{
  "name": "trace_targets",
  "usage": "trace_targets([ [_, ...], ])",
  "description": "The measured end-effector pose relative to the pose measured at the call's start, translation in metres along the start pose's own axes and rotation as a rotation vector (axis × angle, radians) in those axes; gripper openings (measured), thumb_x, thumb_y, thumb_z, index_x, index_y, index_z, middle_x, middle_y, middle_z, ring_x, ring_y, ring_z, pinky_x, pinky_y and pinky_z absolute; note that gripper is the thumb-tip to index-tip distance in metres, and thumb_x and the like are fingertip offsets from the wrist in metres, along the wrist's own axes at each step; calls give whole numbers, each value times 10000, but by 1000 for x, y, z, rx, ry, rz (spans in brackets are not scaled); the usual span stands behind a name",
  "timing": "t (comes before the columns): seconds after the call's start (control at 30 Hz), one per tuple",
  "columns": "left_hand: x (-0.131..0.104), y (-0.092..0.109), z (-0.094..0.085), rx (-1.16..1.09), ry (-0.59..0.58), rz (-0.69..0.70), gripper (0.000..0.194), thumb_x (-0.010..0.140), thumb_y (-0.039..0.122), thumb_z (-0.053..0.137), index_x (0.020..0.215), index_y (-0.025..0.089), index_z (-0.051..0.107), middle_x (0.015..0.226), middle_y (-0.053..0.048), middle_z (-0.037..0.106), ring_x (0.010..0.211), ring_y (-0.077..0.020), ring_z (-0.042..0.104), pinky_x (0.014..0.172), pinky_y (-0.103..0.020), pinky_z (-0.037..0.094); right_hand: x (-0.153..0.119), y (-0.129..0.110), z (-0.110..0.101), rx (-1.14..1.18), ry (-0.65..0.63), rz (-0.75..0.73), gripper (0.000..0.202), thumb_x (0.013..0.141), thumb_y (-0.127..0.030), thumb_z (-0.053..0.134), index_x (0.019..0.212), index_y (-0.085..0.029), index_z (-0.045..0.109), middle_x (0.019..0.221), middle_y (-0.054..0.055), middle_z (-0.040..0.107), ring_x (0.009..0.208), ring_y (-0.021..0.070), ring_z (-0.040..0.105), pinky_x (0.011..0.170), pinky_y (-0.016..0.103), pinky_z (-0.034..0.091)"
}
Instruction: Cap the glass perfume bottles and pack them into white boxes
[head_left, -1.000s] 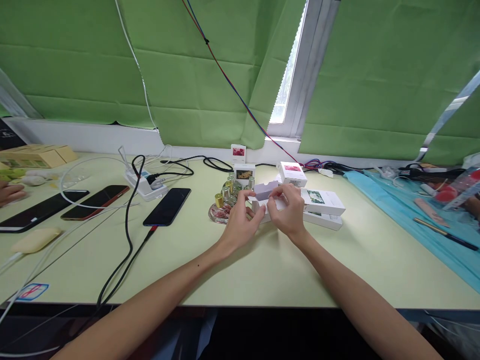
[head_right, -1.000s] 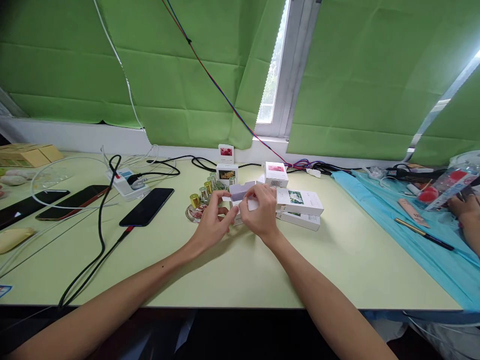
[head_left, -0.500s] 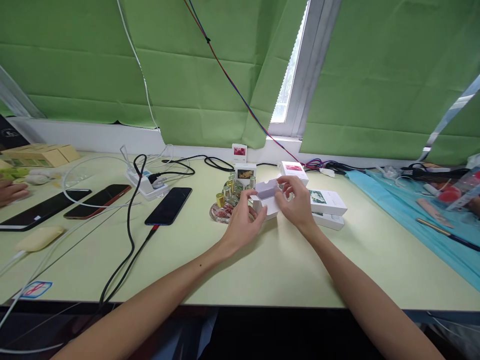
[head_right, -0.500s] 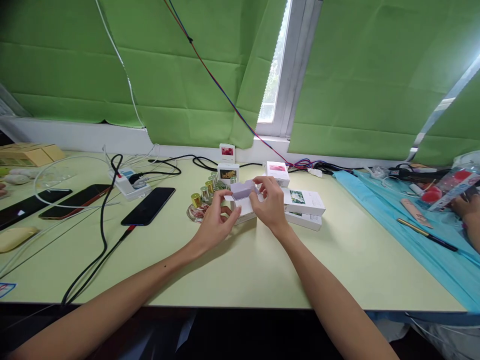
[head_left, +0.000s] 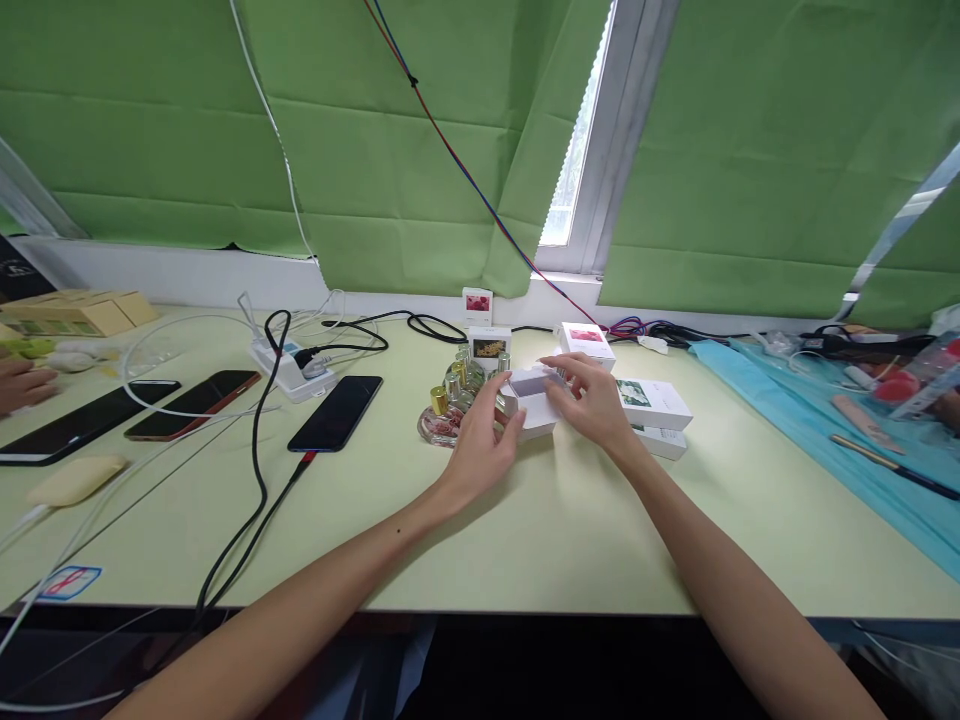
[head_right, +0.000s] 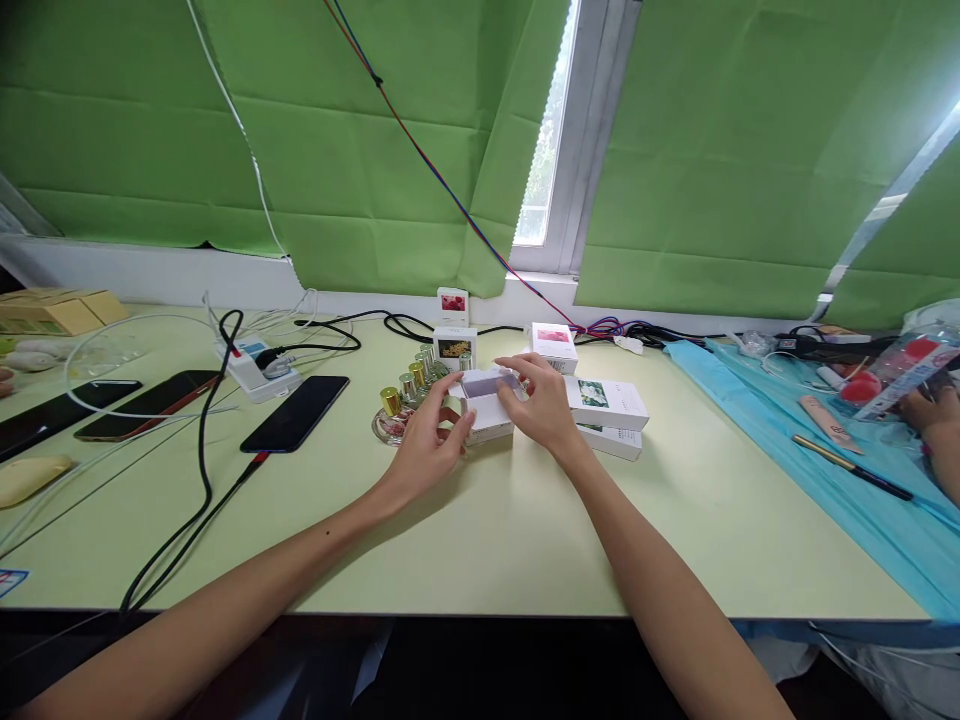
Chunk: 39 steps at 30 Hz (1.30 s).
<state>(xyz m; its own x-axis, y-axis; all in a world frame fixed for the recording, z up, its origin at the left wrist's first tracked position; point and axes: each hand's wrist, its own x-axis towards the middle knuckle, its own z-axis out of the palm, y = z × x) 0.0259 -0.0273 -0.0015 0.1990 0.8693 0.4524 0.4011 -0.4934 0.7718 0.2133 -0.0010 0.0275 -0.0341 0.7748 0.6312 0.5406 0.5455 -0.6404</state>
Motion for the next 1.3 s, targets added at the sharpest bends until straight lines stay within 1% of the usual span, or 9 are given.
trace_targets([
  [0.23, 1, 0, 0, 36, 22, 16, 537, 994, 369, 525, 1498, 206, 431, 1022, -77, 687, 828, -187, 663, 822, -365, 583, 2, 8, -1, 55, 30, 144, 479, 762, -328, 654, 1224, -210, 705, 1108, 83, 709, 805, 185, 571, 636, 314, 477],
  [0.33, 1, -2, 1, 24, 51, 45, 532, 993, 353, 532, 1503, 227, 446, 1215, -108, 663, 843, -175, 657, 807, -354, 595, 3, 10, -2, 113, 36, 193, 478, 748, -327, 664, 1205, -193, 705, 1050, 78, 707, 723, 154, 550, 673, 323, 497],
  [0.47, 1, -5, 3, 23, 61, 93, 475, 1018, 330, 475, 1488, 268, 489, 1443, -111, 546, 911, -178, 662, 813, -364, 604, 3, 10, -3, 156, 0, 225, 496, 728, -316, 666, 1204, -182, 709, 944, 46, 680, 614, 108, 493, 698, 324, 495],
  [0.7, 0, -5, 5, 98, 86, 67, 484, 1029, 345, 442, 1500, 246, 487, 1608, -131, 369, 1183, -254, 638, 940, -408, 584, 2, 1, -7, 269, -73, 407, 528, 681, -290, 648, 1203, -214, 676, 968, 24, 587, 606, 95, 532, 515, 237, 408],
  [0.83, 2, -5, 4, 135, 107, 104, 453, 1026, 307, 431, 1458, 224, 540, 1550, -119, 483, 1339, -285, 556, 1020, -444, 558, 3, -2, -10, 364, -92, 478, 484, 648, -246, 637, 1130, -221, 675, 885, -12, 560, 529, 68, 474, 452, 224, 357],
  [1.0, 4, -6, 3, 157, 124, 109, 419, 1019, 303, 438, 1390, 215, 611, 1465, -101, 598, 1382, -292, 537, 1042, -469, 547, 4, -3, -10, 467, -122, 550, 456, 619, -207, 659, 1074, -225, 652, 838, -28, 579, 480, 53, 423, 412, 220, 304],
  [1.13, 3, -7, 3, 191, 160, 99, 390, 1015, 288, 440, 1349, 207, 623, 1382, -110, 658, 1243, -280, 638, 1071, -474, 503, 3, -6, -10, 553, -171, 636, 462, 599, -174, 684, 1053, -225, 615, 803, -36, 580, 493, 58, 440, 412, 208, 287],
  [1.23, 1, -6, 4, 170, 183, 56, 374, 1018, 284, 448, 1369, 201, 548, 1301, -115, 689, 1064, -251, 692, 990, -445, 519, 3, -10, -9, 597, -182, 684, 458, 586, -158, 700, 1029, -216, 600, 777, -39, 583, 499, 55, 440, 421, 200, 304],
  [1.3, 0, -5, 4, 153, 191, 49, 337, 1027, 289, 441, 1346, 205, 510, 1284, -114, 682, 1043, -241, 680, 933, -410, 517, 3, -11, -9, 630, -188, 710, 457, 581, -151, 716, 1018, -210, 595, 764, -40, 586, 503, 53, 439, 423, 194, 312],
])
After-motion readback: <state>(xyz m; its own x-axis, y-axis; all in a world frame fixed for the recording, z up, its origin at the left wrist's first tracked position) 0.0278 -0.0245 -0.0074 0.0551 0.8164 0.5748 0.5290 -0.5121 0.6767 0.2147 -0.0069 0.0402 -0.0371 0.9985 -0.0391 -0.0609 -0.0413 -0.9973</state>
